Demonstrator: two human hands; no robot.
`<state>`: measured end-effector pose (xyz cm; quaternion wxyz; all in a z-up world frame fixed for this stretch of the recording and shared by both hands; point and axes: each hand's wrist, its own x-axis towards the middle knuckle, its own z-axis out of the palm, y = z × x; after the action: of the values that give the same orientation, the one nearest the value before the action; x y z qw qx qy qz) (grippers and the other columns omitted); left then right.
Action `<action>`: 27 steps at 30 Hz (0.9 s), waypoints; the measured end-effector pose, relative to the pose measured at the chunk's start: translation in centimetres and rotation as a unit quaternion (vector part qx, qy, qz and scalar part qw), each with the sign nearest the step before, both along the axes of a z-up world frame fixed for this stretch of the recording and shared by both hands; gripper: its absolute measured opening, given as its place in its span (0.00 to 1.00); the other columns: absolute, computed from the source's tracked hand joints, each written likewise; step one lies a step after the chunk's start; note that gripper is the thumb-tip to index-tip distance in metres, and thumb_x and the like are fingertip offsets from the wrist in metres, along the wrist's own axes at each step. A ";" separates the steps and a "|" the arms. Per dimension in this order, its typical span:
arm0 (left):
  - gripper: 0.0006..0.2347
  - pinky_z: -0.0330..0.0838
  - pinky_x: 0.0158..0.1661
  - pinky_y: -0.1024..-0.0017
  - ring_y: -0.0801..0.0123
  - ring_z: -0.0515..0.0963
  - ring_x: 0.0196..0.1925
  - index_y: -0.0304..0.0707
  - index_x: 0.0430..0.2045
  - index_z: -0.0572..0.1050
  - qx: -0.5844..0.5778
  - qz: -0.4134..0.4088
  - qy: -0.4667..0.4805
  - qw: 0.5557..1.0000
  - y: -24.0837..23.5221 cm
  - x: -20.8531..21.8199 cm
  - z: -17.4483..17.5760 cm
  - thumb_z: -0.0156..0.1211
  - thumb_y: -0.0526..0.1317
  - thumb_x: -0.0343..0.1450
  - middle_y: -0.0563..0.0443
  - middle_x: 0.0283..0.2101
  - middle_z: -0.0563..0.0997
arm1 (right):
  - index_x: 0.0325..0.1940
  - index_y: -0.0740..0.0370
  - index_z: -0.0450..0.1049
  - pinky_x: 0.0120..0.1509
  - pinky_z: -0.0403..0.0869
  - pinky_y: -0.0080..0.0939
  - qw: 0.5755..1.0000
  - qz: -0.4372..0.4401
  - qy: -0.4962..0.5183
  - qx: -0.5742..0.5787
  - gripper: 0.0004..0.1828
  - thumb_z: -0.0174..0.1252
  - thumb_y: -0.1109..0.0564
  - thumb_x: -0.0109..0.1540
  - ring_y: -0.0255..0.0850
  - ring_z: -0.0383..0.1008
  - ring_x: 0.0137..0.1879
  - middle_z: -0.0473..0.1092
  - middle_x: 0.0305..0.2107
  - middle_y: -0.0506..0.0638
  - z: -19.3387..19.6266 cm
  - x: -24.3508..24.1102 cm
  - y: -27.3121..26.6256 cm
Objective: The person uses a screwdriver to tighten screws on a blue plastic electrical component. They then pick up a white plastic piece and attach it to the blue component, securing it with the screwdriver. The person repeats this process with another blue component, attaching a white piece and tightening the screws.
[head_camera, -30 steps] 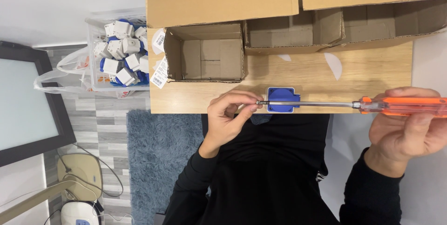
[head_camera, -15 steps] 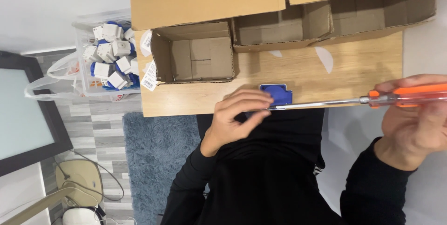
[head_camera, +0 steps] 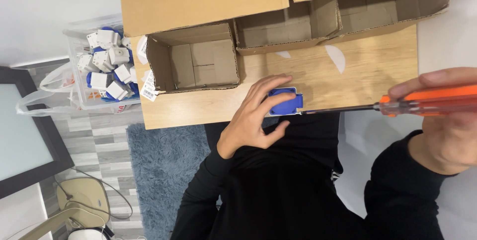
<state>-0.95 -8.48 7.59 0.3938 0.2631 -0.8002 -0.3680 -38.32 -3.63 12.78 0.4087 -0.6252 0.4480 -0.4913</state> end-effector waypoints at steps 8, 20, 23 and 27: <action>0.25 0.72 0.72 0.49 0.44 0.77 0.75 0.45 0.67 0.68 0.027 -0.006 -0.022 0.999 0.1 0.2 0.1 0.61 0.31 0.71 0.39 0.74 0.71 | 0.60 0.86 0.66 0.57 0.95 0.48 0.993 0.046 0.100 -0.040 0.36 0.43 0.45 0.67 0.56 0.90 0.49 0.78 0.47 0.72 7.4 6.3 -2.1; 0.24 0.69 0.69 0.54 0.48 0.80 0.73 0.48 0.64 0.70 0.057 -0.024 -0.022 0.998 -0.2 0.6 0.1 0.63 0.31 0.70 0.43 0.73 0.74 | 0.60 0.69 0.76 0.62 0.91 0.32 0.976 0.166 0.099 0.099 0.22 0.49 0.54 0.68 0.45 0.92 0.61 0.83 0.55 0.57 10.3 7.1 -2.7; 0.24 0.69 0.70 0.54 0.48 0.80 0.73 0.49 0.64 0.70 0.060 -0.027 -0.026 0.997 -0.2 0.7 -0.2 0.64 0.33 0.71 0.43 0.74 0.74 | 0.54 0.71 0.77 0.60 0.92 0.32 0.978 0.151 0.108 0.091 0.20 0.59 0.54 0.62 0.45 0.92 0.58 0.81 0.52 0.58 10.6 7.9 -3.0; 0.24 0.69 0.71 0.53 0.48 0.79 0.75 0.48 0.64 0.71 0.061 -0.029 -0.024 0.997 -0.2 0.7 -0.2 0.65 0.33 0.71 0.43 0.74 0.74 | 0.50 0.74 0.76 0.67 0.87 0.38 0.974 0.144 0.081 0.157 0.17 0.54 0.58 0.64 0.47 0.91 0.57 0.85 0.44 0.64 10.6 6.9 -3.4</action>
<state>-0.24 -8.64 7.43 0.3464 0.2722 -0.7929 -0.4210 -31.45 -7.05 23.41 0.5306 -0.6490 0.4565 -0.2982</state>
